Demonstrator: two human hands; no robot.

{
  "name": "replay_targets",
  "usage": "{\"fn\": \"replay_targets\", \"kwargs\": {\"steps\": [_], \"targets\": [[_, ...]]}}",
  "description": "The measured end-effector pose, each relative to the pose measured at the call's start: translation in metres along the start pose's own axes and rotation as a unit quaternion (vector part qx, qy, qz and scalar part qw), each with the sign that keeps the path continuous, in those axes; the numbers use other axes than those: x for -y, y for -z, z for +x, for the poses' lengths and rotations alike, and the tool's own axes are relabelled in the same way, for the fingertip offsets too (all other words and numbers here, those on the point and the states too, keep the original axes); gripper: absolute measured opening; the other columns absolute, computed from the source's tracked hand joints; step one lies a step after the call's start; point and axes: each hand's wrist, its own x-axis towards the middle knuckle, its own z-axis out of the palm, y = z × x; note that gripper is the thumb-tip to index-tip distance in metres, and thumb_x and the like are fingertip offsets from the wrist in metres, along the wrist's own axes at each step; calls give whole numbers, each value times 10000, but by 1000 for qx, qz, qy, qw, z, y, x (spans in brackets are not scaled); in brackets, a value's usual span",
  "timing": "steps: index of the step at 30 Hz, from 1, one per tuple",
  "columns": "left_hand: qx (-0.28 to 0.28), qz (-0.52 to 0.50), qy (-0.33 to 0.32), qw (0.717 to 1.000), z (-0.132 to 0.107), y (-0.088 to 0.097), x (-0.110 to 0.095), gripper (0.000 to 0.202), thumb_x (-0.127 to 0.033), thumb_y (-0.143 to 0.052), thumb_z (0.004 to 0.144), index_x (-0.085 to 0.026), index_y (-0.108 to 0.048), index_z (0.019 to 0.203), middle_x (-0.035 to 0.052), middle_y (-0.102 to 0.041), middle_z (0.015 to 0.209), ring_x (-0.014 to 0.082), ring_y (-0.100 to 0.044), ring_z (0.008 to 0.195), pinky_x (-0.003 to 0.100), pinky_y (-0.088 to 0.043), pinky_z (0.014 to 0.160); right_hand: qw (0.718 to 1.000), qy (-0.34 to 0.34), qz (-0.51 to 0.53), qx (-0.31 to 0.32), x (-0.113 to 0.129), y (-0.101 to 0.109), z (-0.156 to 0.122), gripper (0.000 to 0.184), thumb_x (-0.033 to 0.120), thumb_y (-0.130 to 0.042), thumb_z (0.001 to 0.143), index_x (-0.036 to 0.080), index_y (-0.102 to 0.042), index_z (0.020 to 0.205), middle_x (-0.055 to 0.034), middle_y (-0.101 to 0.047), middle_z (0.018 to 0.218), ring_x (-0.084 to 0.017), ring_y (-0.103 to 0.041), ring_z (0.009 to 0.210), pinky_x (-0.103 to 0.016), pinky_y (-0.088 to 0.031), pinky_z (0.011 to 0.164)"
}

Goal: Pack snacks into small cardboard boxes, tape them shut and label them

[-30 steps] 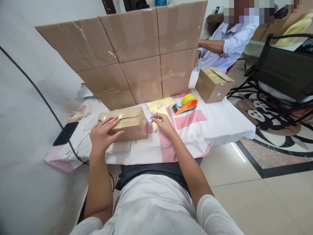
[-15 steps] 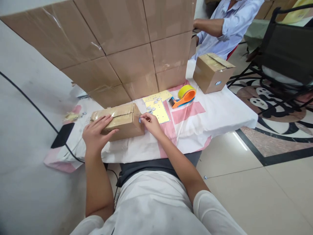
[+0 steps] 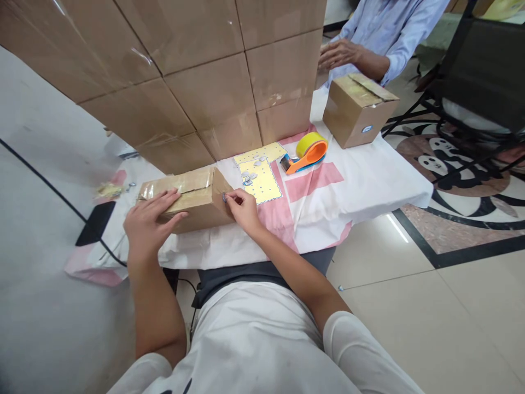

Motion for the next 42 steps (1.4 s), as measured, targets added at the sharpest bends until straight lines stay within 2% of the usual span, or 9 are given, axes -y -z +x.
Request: {"fn": "replay_targets", "kwargs": {"steps": [5, 11, 18, 21, 26, 31, 34, 39, 42], "targets": [[-12, 24, 6, 1000, 0, 1, 1, 418, -555, -629, 943, -359, -711, 1304, -6, -685, 1397, 297, -607, 1355, 439, -413, 1140, 999, -24, 9, 46, -3, 0, 1, 159, 343, -722, 834, 208, -803, 855, -53, -762, 873, -195, -662, 775, -334, -517, 712], [-34, 33, 3, 999, -1, -2, -1, 407, -539, -653, 934, -346, -720, 1286, 13, -694, 1381, 304, -621, 1337, 432, -425, 1109, 996, -49, 72, -19, -4, 7, -6, 301, 425, -702, 854, 224, -825, 1042, -72, -797, 1094, -218, -711, 952, -370, -561, 872], [-42, -15, -20, 999, 1, -4, 12, 337, -494, -715, 900, -361, -759, 1207, 8, -728, 1319, 337, -644, 1302, 473, -458, 1060, 991, -81, 98, 47, -8, -11, -10, 363, 481, -748, 791, 179, -843, 967, -23, -727, 693, -174, -636, 648, -306, -510, 616], [-39, -36, -22, 998, 3, -4, 20, 317, -491, -729, 891, -378, -771, 1184, 2, -741, 1291, 335, -646, 1298, 468, -473, 1053, 987, -81, 73, 120, -7, -12, -11, 423, 476, -706, 830, 161, -833, 1081, -4, -687, 636, -188, -643, 684, -323, -532, 674], [-70, -33, -35, 996, -2, -6, 24, 355, -492, -734, 887, -352, -766, 1212, 15, -736, 1302, 336, -646, 1301, 462, -457, 1086, 991, -46, 26, 126, -2, 12, -4, 540, 495, -685, 838, 219, -745, 1298, -79, -736, 1096, -237, -661, 1008, -393, -540, 921], [-93, -21, -41, 995, -9, -7, 22, 382, -498, -728, 889, -344, -756, 1238, 18, -736, 1304, 325, -648, 1300, 443, -457, 1083, 989, -12, 22, 148, 5, 24, 1, 941, 517, -726, 805, 342, -318, 1635, -89, -400, 1638, -301, -413, 1475, -521, -386, 1185], [-87, -19, -35, 995, -9, -5, 21, 399, -510, -714, 898, -339, -748, 1257, 25, -742, 1296, 321, -654, 1293, 436, -458, 1080, 985, -3, 5, 174, 9, 23, 5, 949, 531, -735, 799, 351, -316, 1631, -86, -342, 1683, -315, -368, 1521, -553, -342, 1214], [-27, 4, -18, 999, 2, 1, 18, 461, -568, -666, 909, -305, -740, 1280, 55, -758, 1263, 338, -665, 1272, 466, -471, 1059, 991, -16, -13, 129, 7, 29, 12, 751, 467, -721, 810, 279, -515, 1507, -127, -554, 1528, -305, -512, 1420, -527, -407, 1174], [-1, 3, -10, 1000, 9, 4, 14, 437, -579, -627, 925, -299, -762, 1232, 49, -767, 1242, 342, -668, 1266, 476, -484, 1041, 1000, -12, -23, -3, 2, 53, 21, 649, 440, -708, 807, 251, -563, 1411, -118, -593, 1468, -279, -572, 1339, -480, -481, 1118]]}}
